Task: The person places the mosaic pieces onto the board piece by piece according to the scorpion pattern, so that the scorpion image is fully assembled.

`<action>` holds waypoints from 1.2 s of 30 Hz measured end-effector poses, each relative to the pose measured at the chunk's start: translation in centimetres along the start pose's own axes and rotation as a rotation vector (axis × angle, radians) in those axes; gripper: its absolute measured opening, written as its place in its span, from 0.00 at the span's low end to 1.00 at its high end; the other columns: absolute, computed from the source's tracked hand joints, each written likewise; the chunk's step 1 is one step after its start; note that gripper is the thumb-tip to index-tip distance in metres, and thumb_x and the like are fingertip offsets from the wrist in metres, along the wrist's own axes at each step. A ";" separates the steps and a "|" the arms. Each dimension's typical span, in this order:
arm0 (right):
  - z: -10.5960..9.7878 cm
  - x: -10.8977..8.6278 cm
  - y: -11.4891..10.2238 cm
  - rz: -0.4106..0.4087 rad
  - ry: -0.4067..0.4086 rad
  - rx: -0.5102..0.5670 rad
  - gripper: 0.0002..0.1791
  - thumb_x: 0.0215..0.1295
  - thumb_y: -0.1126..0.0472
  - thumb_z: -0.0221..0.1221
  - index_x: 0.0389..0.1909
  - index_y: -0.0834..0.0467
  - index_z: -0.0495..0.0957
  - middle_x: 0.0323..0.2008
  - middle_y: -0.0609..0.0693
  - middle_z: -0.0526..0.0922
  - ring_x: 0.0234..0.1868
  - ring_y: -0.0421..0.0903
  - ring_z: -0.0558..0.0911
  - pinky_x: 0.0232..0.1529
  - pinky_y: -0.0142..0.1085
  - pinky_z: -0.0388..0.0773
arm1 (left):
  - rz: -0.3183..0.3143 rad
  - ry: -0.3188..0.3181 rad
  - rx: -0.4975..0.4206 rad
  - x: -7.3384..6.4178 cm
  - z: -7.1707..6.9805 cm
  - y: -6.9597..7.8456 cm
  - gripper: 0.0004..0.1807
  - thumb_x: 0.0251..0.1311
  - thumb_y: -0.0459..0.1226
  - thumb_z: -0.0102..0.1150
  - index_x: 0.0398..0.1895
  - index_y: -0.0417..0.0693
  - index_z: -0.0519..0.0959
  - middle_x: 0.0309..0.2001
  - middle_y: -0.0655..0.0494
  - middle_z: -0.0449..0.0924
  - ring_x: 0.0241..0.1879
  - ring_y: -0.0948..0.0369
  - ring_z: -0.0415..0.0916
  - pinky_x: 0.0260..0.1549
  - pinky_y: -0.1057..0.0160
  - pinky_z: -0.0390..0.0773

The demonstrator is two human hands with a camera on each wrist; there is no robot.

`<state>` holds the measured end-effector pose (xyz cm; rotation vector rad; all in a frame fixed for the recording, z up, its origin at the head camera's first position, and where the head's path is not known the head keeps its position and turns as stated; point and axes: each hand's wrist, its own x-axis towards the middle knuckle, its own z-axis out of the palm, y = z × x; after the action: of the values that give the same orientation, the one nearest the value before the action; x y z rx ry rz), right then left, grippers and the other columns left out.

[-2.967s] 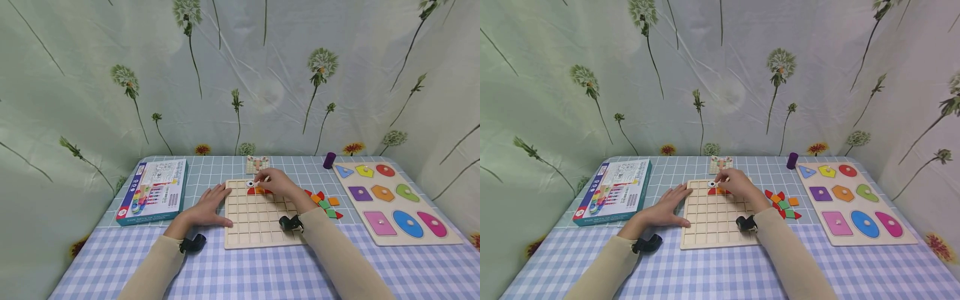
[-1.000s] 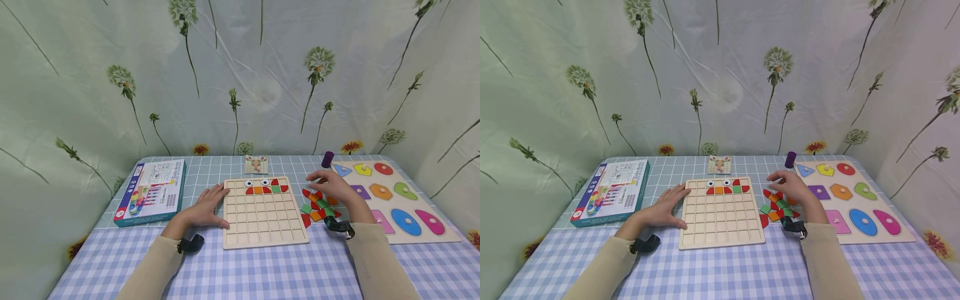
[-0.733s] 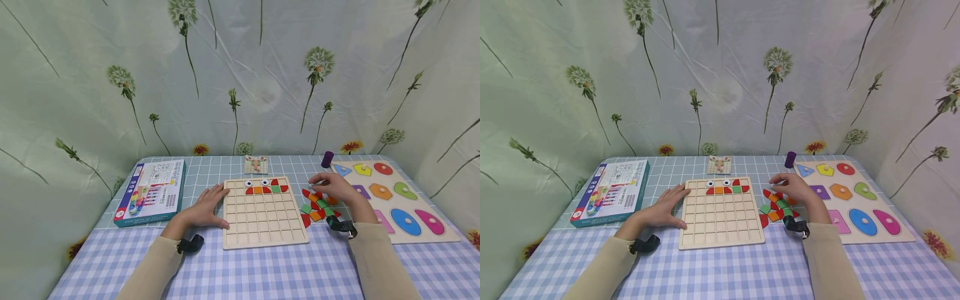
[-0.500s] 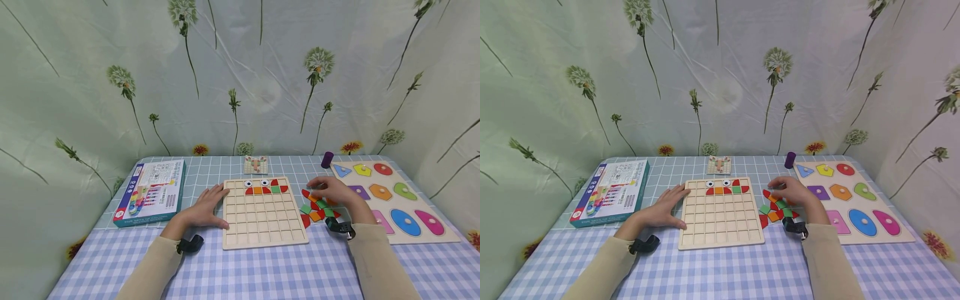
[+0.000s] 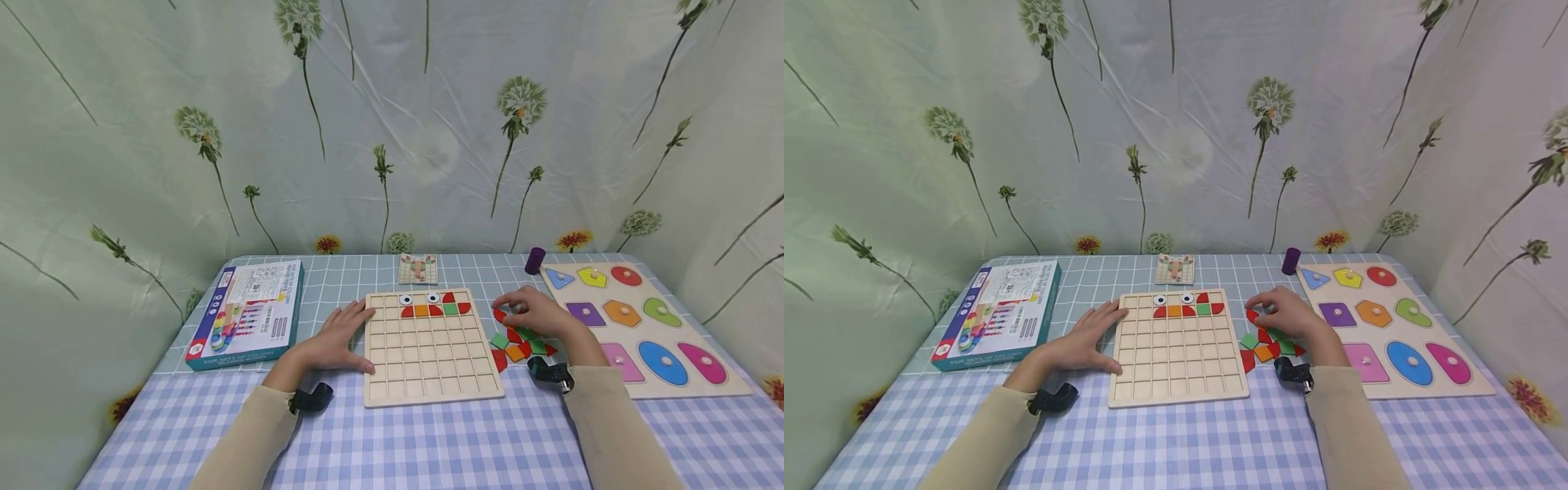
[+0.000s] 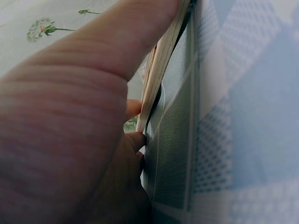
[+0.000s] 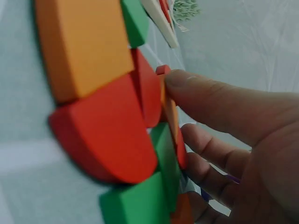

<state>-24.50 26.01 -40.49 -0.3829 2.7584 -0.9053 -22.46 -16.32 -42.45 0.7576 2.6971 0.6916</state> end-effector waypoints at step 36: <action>0.1 0.7 -0.2 0.086 0.224 0.177 0.10 0.70 0.58 0.60 0.48 0.58 0.76 0.47 0.59 0.82 0.41 0.51 0.79 0.40 0.32 0.79 | -0.009 0.002 0.000 0.0 0.1 0.0 0.64 0.44 0.60 0.75 0.80 0.47 0.51 0.82 0.44 0.39 0.81 0.45 0.33 0.78 0.39 0.35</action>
<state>-25.08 25.60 -40.52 -0.1386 2.8337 -1.2255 -22.38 -16.25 -42.53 0.7447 2.7005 0.6907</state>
